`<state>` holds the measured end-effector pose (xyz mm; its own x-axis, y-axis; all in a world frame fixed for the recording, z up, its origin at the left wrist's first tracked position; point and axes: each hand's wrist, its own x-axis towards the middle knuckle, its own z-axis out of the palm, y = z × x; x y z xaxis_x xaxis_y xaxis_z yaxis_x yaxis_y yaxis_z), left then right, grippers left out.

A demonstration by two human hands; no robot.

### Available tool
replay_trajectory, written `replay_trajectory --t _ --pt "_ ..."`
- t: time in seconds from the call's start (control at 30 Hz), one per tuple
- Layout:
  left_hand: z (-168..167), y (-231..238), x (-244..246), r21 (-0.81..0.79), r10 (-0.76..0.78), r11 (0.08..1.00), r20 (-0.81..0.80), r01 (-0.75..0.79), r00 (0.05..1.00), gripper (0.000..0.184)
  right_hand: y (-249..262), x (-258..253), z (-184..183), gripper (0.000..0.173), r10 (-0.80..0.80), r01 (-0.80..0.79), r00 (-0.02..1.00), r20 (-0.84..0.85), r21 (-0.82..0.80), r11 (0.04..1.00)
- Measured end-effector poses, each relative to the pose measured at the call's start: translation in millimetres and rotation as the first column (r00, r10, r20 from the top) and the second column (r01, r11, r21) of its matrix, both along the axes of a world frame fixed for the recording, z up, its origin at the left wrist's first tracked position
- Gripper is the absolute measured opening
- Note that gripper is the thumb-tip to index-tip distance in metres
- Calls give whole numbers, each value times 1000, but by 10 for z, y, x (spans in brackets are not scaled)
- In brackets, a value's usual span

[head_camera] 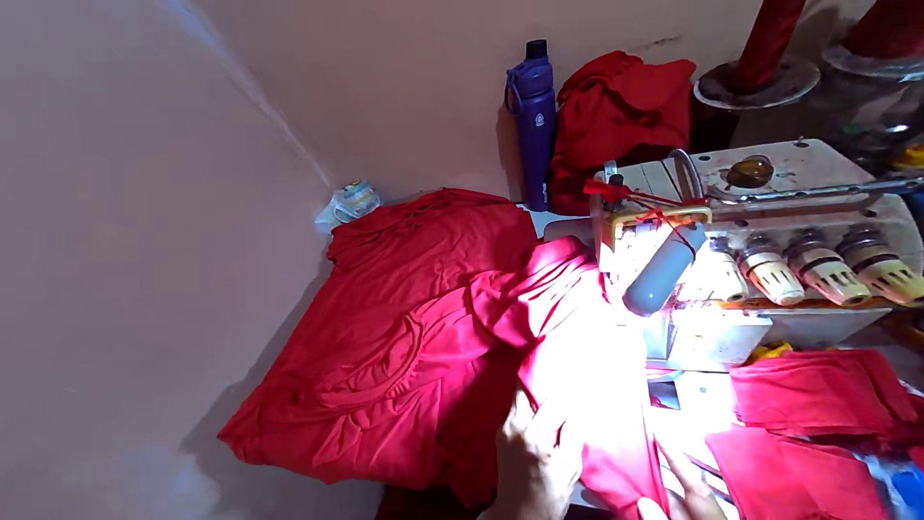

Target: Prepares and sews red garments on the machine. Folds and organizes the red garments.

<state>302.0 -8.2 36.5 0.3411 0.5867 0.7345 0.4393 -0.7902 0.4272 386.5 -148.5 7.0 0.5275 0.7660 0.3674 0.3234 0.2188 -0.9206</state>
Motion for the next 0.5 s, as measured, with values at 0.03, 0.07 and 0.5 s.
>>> replay_trajectory --t 0.03,0.07,0.5 --pt "41 53 42 -10 -3 1000 -24 3 1000 14 74 31 26 49 -43 43 999 13 -7 999" --pt "99 92 79 -44 -13 999 -50 11 999 16 151 70 52 45 -83 83 996 23 -19 996" --pt "487 959 648 -371 -112 929 -274 3 955 24 798 453 132 31 -325 317 921 215 70 946"
